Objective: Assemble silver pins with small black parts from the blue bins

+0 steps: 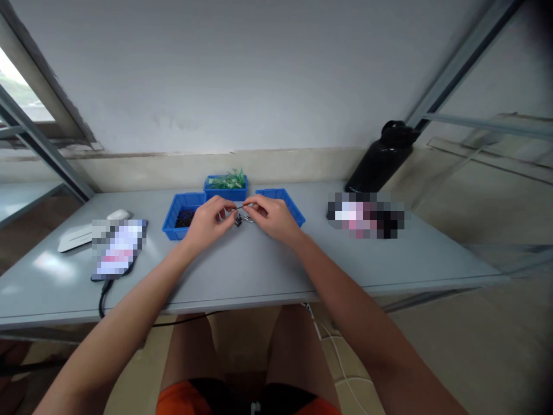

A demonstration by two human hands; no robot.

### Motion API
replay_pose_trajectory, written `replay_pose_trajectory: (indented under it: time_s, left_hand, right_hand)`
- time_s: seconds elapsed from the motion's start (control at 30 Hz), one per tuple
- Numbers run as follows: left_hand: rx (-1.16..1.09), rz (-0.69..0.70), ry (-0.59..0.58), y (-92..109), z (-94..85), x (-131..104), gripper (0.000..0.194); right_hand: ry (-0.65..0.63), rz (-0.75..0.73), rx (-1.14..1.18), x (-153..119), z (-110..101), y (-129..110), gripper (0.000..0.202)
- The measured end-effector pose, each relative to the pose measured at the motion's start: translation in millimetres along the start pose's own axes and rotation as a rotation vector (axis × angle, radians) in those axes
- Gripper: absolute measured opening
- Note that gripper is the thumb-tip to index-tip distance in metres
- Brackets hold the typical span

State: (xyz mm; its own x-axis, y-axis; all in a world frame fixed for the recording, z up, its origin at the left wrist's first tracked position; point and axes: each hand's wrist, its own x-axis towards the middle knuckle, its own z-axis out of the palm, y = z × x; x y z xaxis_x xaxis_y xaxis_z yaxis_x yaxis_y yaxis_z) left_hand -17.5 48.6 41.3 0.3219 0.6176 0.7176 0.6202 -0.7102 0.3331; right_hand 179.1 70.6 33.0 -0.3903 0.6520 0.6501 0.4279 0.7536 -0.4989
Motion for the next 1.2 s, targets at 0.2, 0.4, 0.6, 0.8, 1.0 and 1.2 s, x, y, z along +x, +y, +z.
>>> replay_pose_trajectory:
  time_s: [0.2,0.4,0.6,0.8,1.0,1.2]
  left_hand:
    - [-0.03,0.002,-0.11,-0.8,0.8,-1.1,0.014]
    - [-0.024,0.013,-0.093,-1.1,0.7,-0.4,0.017]
    - [-0.005,0.012,0.061,0.4,-1.4,-0.6,0.022]
    - [0.001,0.078,0.048,1.5,-0.3,-2.0,0.024]
    - [0.003,0.076,0.047,0.5,0.8,-2.5,0.023]
    - [-0.001,0.027,0.057,1.4,-0.5,-1.1,0.02]
  right_hand:
    - [-0.01,-0.022,0.036,-2.2,3.6,-2.2,0.025]
    - [-0.002,0.01,0.06,-1.4,1.3,-2.5,0.026]
    - [-0.013,0.021,0.044,0.9,-0.9,1.5,0.025]
    - [-0.161,-0.051,0.016,-0.5,5.0,1.0,0.023]
    - [-0.174,-0.063,0.01,-0.7,5.1,0.2,0.021]
    - [-0.096,0.008,0.001,-0.3,-2.2,1.3,0.023]
